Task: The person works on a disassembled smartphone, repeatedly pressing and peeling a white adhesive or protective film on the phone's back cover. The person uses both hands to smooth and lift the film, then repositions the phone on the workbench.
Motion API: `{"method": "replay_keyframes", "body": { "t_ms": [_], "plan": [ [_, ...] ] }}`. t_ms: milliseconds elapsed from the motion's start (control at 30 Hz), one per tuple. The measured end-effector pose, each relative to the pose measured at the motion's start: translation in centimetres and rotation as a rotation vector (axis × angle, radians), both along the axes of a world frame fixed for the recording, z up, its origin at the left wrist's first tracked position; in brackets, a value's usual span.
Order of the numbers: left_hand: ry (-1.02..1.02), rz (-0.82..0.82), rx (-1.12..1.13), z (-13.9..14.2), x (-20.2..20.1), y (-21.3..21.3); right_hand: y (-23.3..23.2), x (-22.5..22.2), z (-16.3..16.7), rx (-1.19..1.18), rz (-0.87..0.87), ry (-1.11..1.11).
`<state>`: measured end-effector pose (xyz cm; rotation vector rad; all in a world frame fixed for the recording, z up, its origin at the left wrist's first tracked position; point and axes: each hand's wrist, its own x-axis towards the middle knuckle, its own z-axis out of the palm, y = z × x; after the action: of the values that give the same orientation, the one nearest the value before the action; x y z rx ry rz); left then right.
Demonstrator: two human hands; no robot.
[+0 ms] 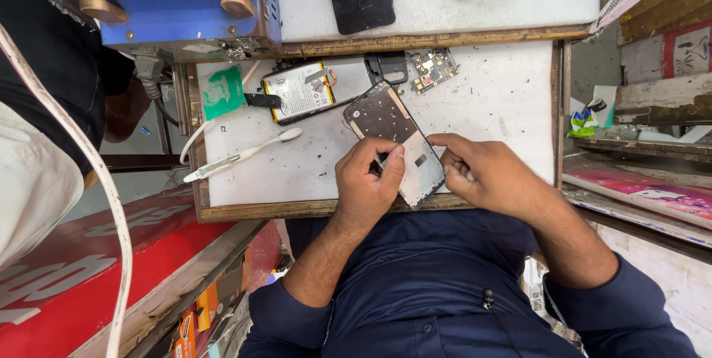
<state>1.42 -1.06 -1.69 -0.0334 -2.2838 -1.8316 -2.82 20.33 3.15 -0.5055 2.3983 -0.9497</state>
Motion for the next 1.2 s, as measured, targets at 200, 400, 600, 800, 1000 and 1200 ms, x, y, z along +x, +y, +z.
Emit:
{"method": "replay_keyframes", "body": {
  "t_ms": [200, 400, 600, 800, 1000, 1200],
  "plan": [
    [-0.055, 0.01, 0.081, -0.4, -0.1, -0.1, 0.9, 0.2, -0.3, -0.225, -0.051, -0.078],
    [0.0, -0.004, 0.04, -0.4, 0.1, -0.2, 1.1, 0.5, -0.6, -0.176, -0.257, -0.214],
    [-0.005, -0.008, 0.064, -0.4, 0.1, -0.3, 1.0, 0.6, -0.3, -0.208, -0.211, 0.062],
    [-0.001, 0.018, 0.027, -0.4, 0.2, -0.3, 1.2, 1.1, -0.1, -0.05, -0.149, -0.162],
    [0.103, -0.083, 0.025, -0.5, 0.4, -0.4, 0.5, 0.9, -0.6, -0.048, -0.181, -0.113],
    [0.08, -0.185, 0.053, -0.2, 0.5, -0.3, -1.1, -0.7, -0.3, -0.177, -0.223, -0.043]
  ]
}}
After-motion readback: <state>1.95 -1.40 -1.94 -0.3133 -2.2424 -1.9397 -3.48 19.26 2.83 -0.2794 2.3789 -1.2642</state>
